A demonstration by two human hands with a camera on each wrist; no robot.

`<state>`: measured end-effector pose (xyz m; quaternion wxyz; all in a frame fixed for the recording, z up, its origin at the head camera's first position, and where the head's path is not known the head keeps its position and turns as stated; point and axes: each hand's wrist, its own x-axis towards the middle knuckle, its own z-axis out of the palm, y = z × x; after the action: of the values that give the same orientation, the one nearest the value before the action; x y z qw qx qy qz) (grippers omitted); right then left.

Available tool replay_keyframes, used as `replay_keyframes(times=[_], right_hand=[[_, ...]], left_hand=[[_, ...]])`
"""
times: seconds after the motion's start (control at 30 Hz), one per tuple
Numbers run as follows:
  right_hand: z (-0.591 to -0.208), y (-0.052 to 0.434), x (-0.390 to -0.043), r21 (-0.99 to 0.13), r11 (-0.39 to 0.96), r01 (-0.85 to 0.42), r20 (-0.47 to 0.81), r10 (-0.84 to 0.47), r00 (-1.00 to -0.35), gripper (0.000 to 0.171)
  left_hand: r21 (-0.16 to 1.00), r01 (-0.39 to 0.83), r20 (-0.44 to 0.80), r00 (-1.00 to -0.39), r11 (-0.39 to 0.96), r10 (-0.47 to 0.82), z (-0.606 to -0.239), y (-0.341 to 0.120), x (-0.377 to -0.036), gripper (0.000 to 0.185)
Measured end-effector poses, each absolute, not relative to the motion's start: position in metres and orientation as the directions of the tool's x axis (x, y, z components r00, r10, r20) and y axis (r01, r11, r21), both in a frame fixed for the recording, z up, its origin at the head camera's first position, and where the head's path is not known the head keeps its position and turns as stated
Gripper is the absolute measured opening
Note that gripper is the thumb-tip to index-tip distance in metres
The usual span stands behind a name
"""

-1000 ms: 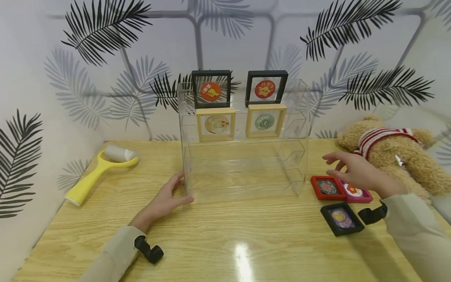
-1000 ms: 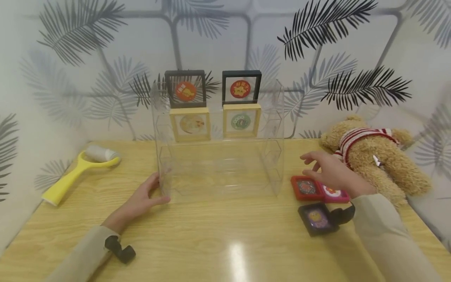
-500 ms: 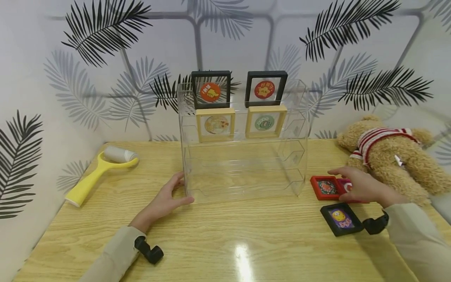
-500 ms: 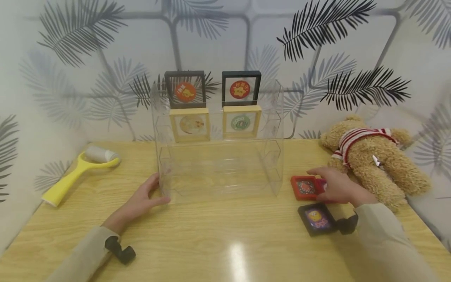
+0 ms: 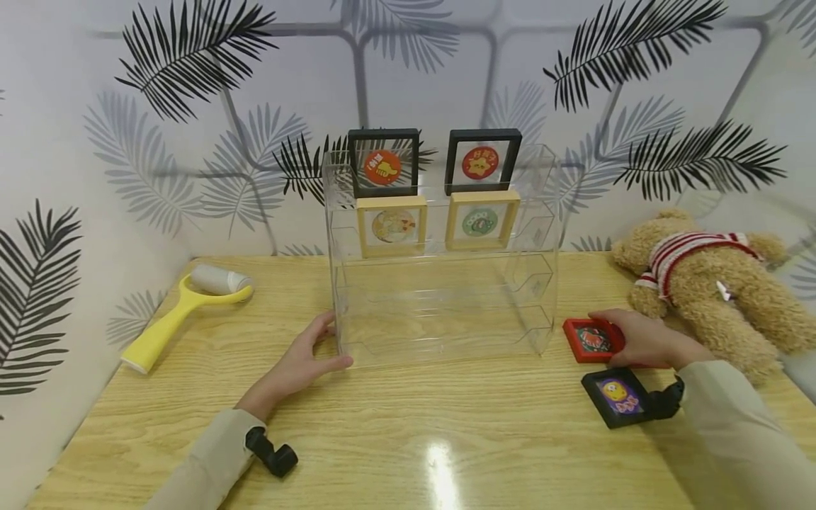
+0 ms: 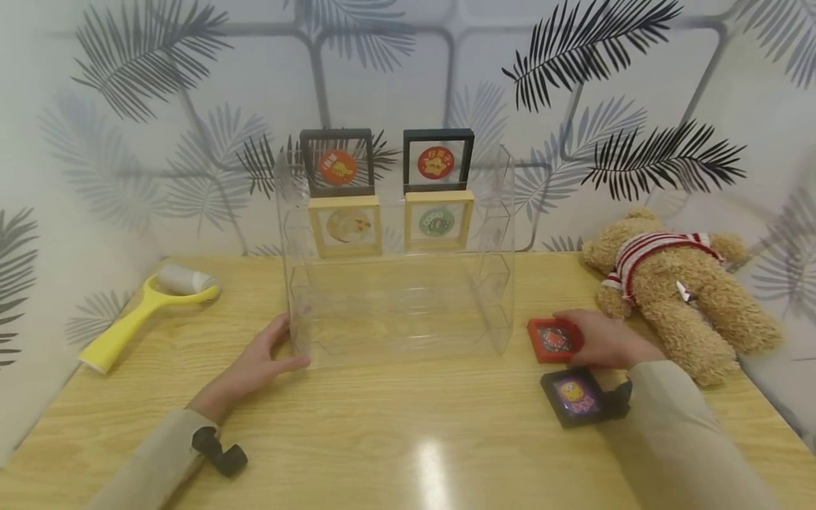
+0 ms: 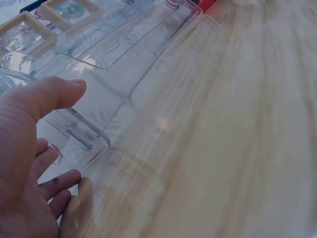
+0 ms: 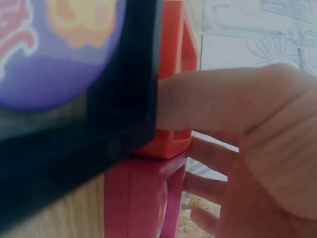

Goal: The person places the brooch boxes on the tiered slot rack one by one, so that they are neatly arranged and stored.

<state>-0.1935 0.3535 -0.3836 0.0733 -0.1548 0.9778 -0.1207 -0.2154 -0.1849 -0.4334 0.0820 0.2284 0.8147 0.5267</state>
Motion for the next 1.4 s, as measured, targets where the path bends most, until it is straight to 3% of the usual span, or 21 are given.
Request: replay_keyframes(times=[0.17, 0.47, 0.67, 0.83, 1.03, 1.23, 1.4], right_hand=[[-0.383, 0.343, -0.194, -0.26, 0.935, -0.241, -0.065, -0.266, -0.962, 0.081], [-0.37, 0.332, -0.187, -0.305, 0.904, -0.298, 0.159, -0.26, -0.952, 0.083], [-0.363, 0.33, -0.178, -0.498, 0.777, -0.385, 0.323, -0.246, -0.914, 0.079], [-0.358, 0.331, -0.167, -0.65, 0.651, -0.392, 0.314, -0.241, -0.919, 0.079], [-0.353, 0.33, -0.155, -0.757, 0.529, -0.383, 0.257, -0.297, -0.919, 0.081], [-0.35, 0.315, -0.151, -0.842, 0.345, -0.415, 0.271, -0.395, -0.878, 0.049], [-0.349, 0.289, -0.154, -0.83, 0.246, -0.5, 0.353, -0.462, -0.814, 0.022]], left_hand=[[0.895, 0.282, 0.103, -0.884, 0.346, 0.456, -0.433, -0.188, -0.215, 0.077], [0.894, 0.28, 0.103, -0.887, 0.349, 0.45, -0.434, -0.184, -0.216, 0.076], [0.895, 0.274, 0.095, -0.888, 0.351, 0.449, -0.437, -0.186, -0.217, 0.077], [0.89, 0.279, 0.095, -0.887, 0.361, 0.453, -0.437, -0.187, -0.218, 0.078], [0.888, 0.288, 0.105, -0.885, 0.359, 0.453, -0.436, -0.187, -0.218, 0.077], [0.89, 0.28, 0.098, -0.888, 0.359, 0.45, -0.436, -0.187, -0.218, 0.077], [0.89, 0.272, 0.087, -0.89, 0.366, 0.448, -0.436, -0.186, -0.217, 0.077]])
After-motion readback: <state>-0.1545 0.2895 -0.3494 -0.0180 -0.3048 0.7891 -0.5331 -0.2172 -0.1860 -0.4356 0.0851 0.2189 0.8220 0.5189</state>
